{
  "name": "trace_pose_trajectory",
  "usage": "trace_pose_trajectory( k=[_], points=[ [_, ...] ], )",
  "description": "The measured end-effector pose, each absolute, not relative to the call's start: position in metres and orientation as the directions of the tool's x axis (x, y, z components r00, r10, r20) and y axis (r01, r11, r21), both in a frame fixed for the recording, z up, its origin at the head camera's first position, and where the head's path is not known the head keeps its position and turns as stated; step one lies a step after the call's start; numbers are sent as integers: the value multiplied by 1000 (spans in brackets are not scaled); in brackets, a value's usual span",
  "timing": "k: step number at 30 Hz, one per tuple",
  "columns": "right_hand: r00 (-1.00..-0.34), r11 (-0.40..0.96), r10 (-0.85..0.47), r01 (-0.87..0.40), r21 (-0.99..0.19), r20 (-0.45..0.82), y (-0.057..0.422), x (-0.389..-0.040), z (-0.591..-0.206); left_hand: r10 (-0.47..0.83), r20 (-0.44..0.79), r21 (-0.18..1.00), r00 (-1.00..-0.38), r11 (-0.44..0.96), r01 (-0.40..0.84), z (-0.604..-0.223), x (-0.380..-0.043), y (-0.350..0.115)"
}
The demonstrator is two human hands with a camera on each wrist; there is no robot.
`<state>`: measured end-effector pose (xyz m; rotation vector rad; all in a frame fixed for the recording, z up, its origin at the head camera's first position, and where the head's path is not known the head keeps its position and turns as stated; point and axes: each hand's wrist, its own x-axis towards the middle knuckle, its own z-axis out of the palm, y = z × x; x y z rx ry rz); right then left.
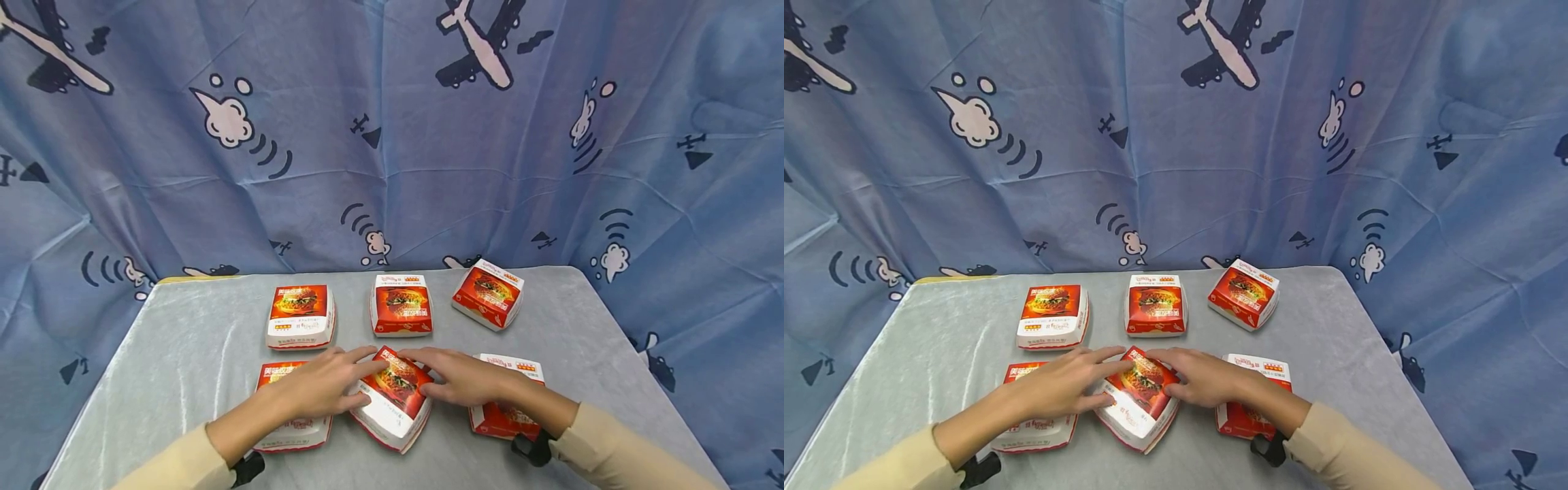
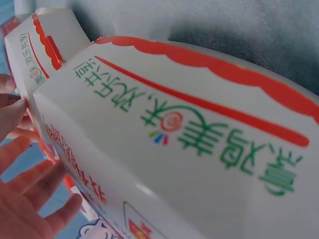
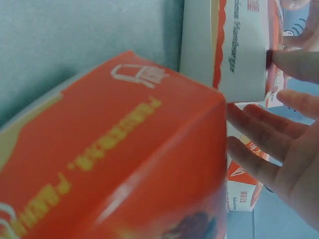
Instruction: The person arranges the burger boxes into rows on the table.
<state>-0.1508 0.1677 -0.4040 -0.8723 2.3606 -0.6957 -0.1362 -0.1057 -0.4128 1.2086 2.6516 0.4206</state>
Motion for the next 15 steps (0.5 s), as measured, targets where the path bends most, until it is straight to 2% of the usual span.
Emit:
trace_pose_trajectory(
  k=[7, 15],
  points=[
    [-690, 679, -678, -455, -576, -255, 167, -151, -406, 770, -63, 274, -635, 625, 731, -415, -135, -105],
    [-722, 732, -631, -433, -526, -284, 167, -150, -403, 763, -31, 288, -646, 626, 725, -415, -135, -107]
  ],
)
